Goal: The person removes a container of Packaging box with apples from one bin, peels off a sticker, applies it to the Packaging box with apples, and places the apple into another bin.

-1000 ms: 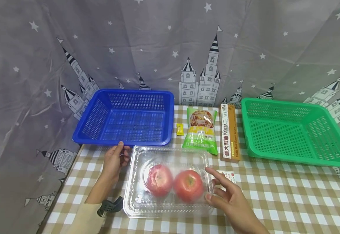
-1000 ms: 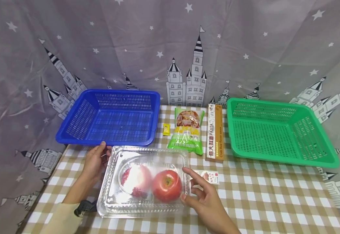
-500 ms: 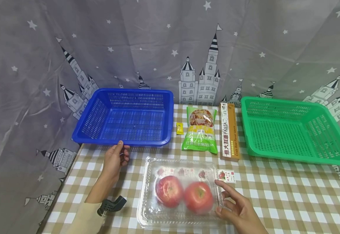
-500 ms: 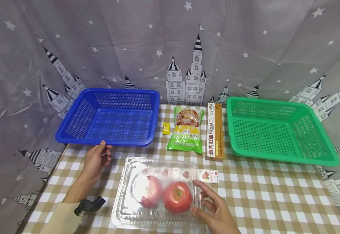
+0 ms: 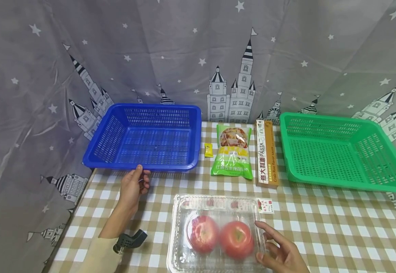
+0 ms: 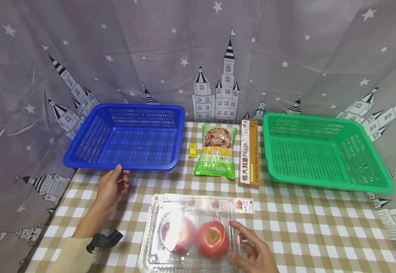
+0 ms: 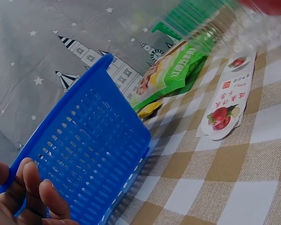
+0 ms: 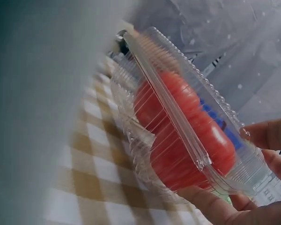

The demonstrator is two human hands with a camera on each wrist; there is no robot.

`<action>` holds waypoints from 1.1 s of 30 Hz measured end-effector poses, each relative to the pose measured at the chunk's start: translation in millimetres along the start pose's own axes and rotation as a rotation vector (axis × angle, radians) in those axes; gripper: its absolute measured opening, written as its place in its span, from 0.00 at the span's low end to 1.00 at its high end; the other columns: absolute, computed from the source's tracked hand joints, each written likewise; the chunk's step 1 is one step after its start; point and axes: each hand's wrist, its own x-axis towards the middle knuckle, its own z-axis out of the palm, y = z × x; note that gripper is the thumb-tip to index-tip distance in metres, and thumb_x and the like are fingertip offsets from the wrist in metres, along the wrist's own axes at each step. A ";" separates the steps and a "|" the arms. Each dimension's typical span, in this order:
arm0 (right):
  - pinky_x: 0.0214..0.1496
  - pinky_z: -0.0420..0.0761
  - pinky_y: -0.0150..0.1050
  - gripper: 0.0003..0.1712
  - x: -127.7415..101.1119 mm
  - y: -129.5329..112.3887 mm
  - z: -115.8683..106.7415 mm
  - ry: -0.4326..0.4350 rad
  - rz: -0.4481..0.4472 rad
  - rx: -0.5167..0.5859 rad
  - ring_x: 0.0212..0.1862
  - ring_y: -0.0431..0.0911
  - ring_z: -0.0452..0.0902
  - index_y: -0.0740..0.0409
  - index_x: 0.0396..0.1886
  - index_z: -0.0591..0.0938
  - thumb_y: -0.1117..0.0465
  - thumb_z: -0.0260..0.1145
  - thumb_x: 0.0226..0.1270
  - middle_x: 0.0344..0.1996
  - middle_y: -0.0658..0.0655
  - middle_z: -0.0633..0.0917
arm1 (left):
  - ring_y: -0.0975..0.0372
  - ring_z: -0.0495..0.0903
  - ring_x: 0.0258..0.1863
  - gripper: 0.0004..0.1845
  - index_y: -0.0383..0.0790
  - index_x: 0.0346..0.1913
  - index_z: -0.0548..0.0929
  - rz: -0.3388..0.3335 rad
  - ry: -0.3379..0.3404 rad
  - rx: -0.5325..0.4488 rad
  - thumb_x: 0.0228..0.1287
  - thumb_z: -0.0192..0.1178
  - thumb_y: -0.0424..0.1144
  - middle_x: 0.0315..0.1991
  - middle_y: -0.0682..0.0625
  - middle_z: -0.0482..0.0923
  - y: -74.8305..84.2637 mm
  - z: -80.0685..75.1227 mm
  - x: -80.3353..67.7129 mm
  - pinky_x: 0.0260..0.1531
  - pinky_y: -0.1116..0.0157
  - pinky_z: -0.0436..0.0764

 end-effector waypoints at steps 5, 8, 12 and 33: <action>0.41 0.84 0.41 0.45 1.9 10.4 2.3 0.060 0.133 0.009 0.46 0.50 0.74 0.59 0.71 0.67 0.68 0.75 0.53 0.50 0.61 0.67 | 0.67 0.70 0.18 0.20 0.37 0.35 0.79 0.022 0.004 0.028 0.79 0.44 0.47 0.21 0.54 0.72 -1.0 2.7 -0.3 0.16 0.75 0.66; 0.43 0.84 0.42 0.46 3.4 13.7 2.7 0.065 0.160 0.005 0.48 0.52 0.74 0.59 0.72 0.67 0.66 0.76 0.53 0.50 0.63 0.68 | 0.67 0.70 0.18 0.21 0.38 0.34 0.79 0.039 0.009 0.027 0.79 0.44 0.48 0.21 0.54 0.72 -2.6 4.2 -0.5 0.16 0.75 0.66; 0.48 0.83 0.41 0.44 5.1 15.3 4.0 0.069 0.120 -0.045 0.50 0.54 0.74 0.60 0.71 0.67 0.64 0.76 0.55 0.52 0.64 0.70 | 0.67 0.69 0.18 0.24 0.35 0.34 0.79 0.049 0.010 0.028 0.80 0.41 0.48 0.21 0.54 0.71 -5.7 6.7 -0.4 0.16 0.74 0.66; 0.51 0.82 0.48 0.46 4.9 18.9 1.6 0.001 0.145 -0.005 0.55 0.56 0.72 0.57 0.75 0.61 0.58 0.73 0.59 0.56 0.68 0.64 | 0.62 0.76 0.29 0.10 0.41 0.48 0.83 0.408 -0.471 0.880 0.68 0.61 0.39 0.32 0.55 0.79 -42.0 29.3 -1.7 0.31 0.64 0.77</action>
